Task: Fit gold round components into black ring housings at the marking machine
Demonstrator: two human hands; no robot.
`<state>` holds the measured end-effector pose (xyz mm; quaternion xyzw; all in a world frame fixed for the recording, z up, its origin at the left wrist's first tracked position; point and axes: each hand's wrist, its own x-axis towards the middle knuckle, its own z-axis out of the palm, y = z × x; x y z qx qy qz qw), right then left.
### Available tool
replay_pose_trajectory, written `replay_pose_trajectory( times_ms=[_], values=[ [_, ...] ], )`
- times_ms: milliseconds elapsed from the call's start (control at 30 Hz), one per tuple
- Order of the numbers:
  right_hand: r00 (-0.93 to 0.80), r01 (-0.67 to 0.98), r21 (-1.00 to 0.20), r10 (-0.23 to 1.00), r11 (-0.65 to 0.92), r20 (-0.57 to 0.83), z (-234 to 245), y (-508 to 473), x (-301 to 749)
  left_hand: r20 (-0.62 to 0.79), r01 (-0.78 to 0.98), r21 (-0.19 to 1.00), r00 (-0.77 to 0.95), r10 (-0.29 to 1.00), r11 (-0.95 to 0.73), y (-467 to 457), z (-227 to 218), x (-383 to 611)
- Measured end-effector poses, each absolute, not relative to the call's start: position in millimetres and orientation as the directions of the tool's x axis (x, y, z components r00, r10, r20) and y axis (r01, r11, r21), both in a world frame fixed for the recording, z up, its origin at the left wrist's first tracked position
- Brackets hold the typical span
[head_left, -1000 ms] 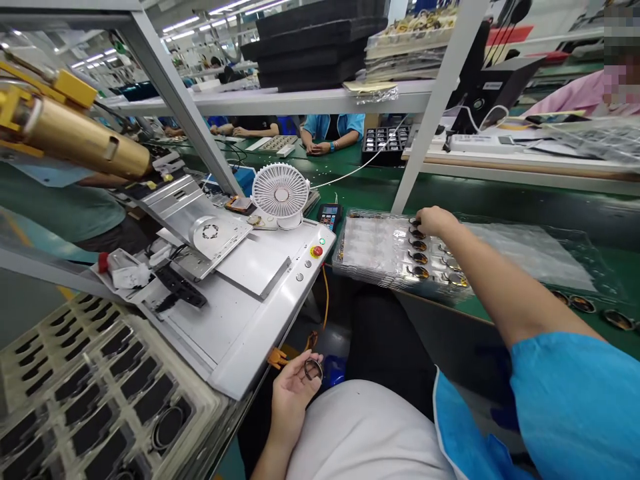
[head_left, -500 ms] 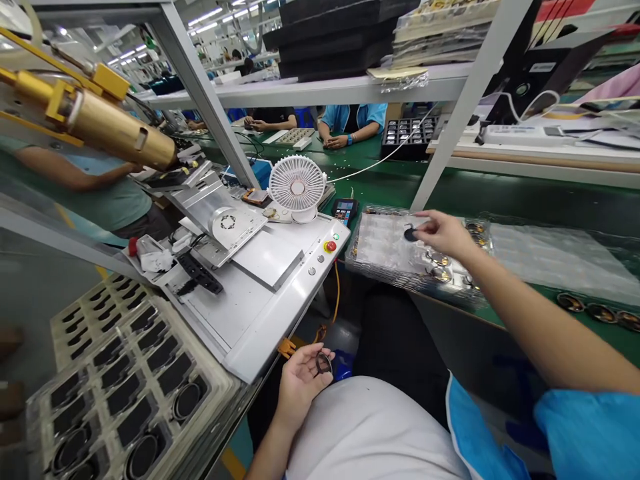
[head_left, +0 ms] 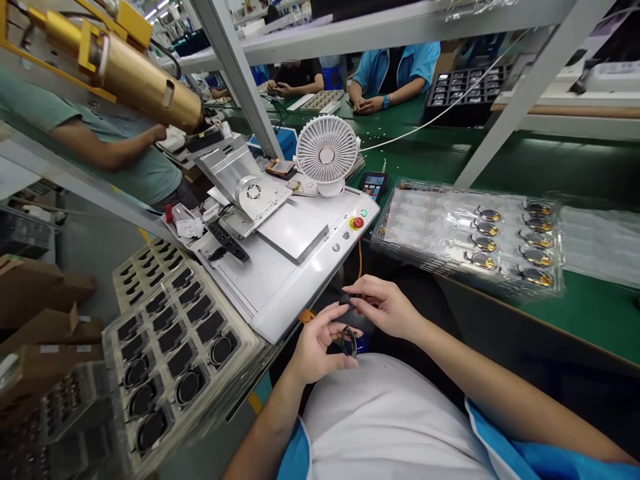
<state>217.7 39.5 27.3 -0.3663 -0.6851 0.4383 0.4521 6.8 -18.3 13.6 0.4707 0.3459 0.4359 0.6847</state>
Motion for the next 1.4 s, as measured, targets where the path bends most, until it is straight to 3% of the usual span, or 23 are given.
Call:
replay_pose_trajectory(
  times_ms=[167,367,500,700,900,1033,1167,1300,1400],
  values=[
    [-0.377,0.153,-0.845,0.821,0.512,0.429,25,41,218,-0.099,-0.358,0.902,0.371,0.923,0.241,-30,9,5],
    [-0.466,0.103,-0.955,0.862,0.277,0.2,24,41,214,-0.122,-0.313,0.918,0.365,0.923,0.245,-37,4,3],
    [-0.517,0.019,-0.975,0.837,0.222,0.18,21,39,212,-0.07,-0.323,0.924,0.383,0.921,0.205,-37,2,0],
    [-0.45,0.027,-0.955,0.856,0.297,0.253,20,32,206,-0.059,-0.434,0.878,0.32,0.945,0.202,-36,2,-1],
    [-0.506,0.135,-0.886,0.8,0.444,0.323,35,61,203,-0.139,-0.459,0.857,0.231,0.963,0.234,-32,-2,-4],
    [-0.341,0.19,-0.969,0.936,0.158,0.086,56,125,189,-0.137,-0.451,0.87,0.168,0.976,0.2,-30,1,-4],
    [-0.166,0.176,-0.977,0.975,-0.118,-0.147,76,184,167,-0.096,-0.409,0.897,0.184,0.978,0.165,-35,5,-3],
    [-0.067,0.189,-0.959,0.971,-0.212,-0.228,78,204,158,-0.037,-0.391,0.914,0.19,0.981,0.11,-46,2,-7],
    [0.009,0.199,-0.962,0.983,-0.184,-0.186,65,184,165,0.022,-0.315,0.949,0.157,0.987,0.029,-57,-3,-13]
  ],
)
